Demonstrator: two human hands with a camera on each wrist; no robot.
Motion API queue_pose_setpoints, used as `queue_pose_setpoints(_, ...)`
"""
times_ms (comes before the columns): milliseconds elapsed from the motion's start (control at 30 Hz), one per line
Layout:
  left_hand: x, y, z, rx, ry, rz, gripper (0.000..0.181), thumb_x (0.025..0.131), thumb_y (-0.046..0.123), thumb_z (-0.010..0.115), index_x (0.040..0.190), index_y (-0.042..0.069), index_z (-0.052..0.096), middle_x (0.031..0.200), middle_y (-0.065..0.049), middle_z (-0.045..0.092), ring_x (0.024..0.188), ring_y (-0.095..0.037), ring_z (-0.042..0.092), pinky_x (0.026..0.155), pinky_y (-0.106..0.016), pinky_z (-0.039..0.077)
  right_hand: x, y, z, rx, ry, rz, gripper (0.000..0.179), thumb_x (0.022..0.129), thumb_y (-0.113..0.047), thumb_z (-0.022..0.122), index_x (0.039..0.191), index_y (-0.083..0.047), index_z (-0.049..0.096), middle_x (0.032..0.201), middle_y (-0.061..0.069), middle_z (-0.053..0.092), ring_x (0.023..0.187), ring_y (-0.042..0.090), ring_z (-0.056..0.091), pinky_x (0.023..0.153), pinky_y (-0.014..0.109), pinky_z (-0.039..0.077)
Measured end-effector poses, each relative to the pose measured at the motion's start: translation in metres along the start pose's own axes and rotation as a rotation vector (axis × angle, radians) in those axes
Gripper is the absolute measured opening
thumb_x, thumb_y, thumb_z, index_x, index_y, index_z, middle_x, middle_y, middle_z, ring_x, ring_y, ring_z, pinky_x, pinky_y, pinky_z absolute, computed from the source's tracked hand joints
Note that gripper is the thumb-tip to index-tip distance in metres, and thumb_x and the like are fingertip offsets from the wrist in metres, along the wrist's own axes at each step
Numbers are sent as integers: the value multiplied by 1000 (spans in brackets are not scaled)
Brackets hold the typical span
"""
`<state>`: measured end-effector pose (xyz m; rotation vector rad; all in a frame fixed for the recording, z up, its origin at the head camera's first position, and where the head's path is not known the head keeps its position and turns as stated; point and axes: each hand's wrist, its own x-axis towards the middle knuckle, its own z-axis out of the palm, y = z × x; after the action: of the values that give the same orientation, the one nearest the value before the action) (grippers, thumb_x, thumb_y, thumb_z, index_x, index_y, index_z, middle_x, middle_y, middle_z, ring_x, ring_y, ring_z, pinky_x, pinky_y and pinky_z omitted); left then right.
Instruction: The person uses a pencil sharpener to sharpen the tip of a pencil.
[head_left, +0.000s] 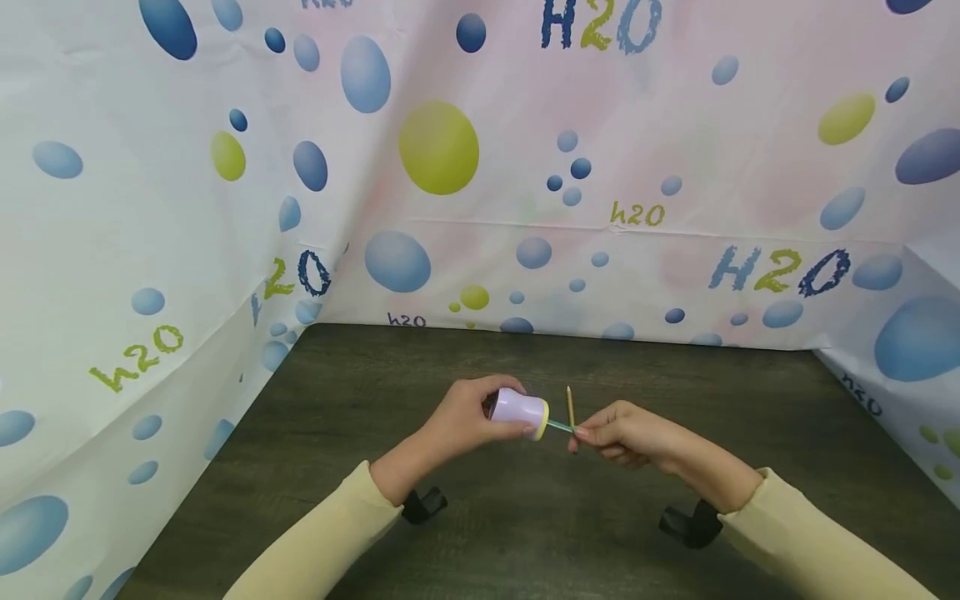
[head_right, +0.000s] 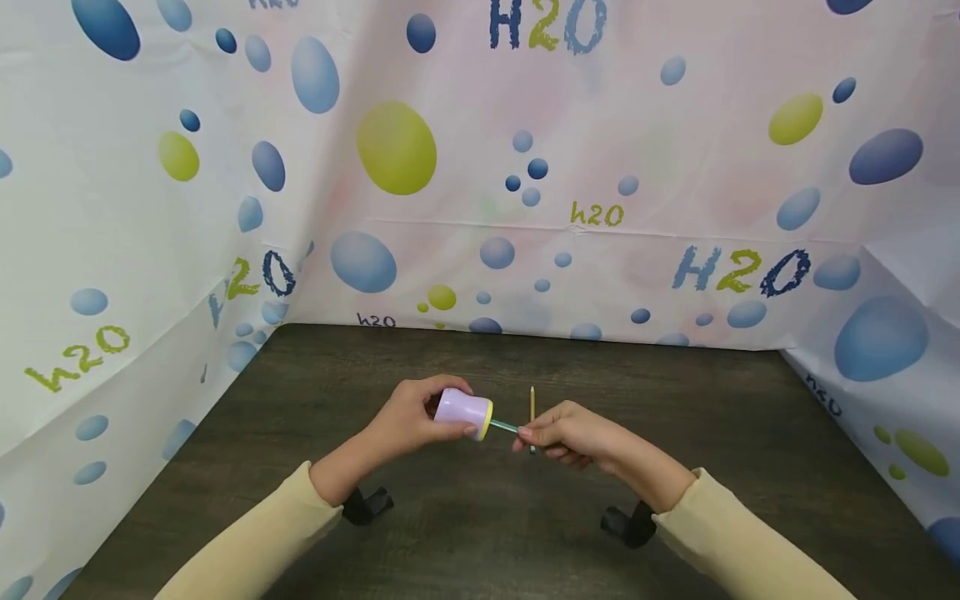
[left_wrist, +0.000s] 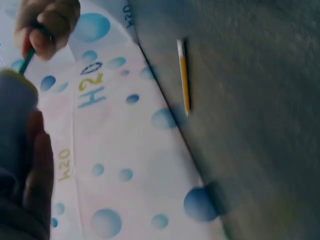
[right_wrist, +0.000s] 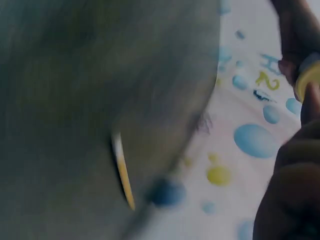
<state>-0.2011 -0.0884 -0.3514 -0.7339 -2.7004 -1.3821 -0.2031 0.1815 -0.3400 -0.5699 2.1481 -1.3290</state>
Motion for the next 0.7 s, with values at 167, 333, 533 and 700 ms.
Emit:
queue_pose_setpoints(167, 7, 1, 4, -188, 20, -190, 38, 91, 27, 78, 119, 2, 69, 107, -20, 74, 81, -15, 72, 68, -32, 63, 1, 5, 13, -710, 373, -381, 38, 109, -31, 50, 114, -2, 76, 68, -4, 61, 56, 5, 45, 52, 24, 38)
queue_pose_setpoints(333, 13, 0, 3, -445, -6, -333, 41, 98, 29, 69, 118, -6, 68, 92, -20, 74, 59, -7, 68, 70, -40, 65, 15, 21, 15, -1267, 882, -900, 46, 113, -29, 33, 105, -5, 72, 80, 3, 63, 66, 17, 55, 57, 30, 46)
queue_pose_setpoints(533, 11, 2, 1, -535, -71, -390, 45, 100, 32, 65, 120, -9, 66, 83, -9, 72, 57, -6, 68, 64, -28, 62, 22, 21, 7, -1328, 1056, -1208, 29, 107, -4, 46, 98, -6, 73, 72, 5, 61, 56, 20, 49, 48, 32, 39)
queue_pose_setpoints(700, 8, -1, 0, -376, -16, -313, 41, 94, 25, 75, 125, -1, 66, 105, -18, 71, 73, -10, 69, 73, -39, 65, 15, 15, 13, -1022, 670, -926, 40, 110, -25, 47, 98, -1, 76, 73, 3, 68, 49, 3, 40, 41, 19, 32)
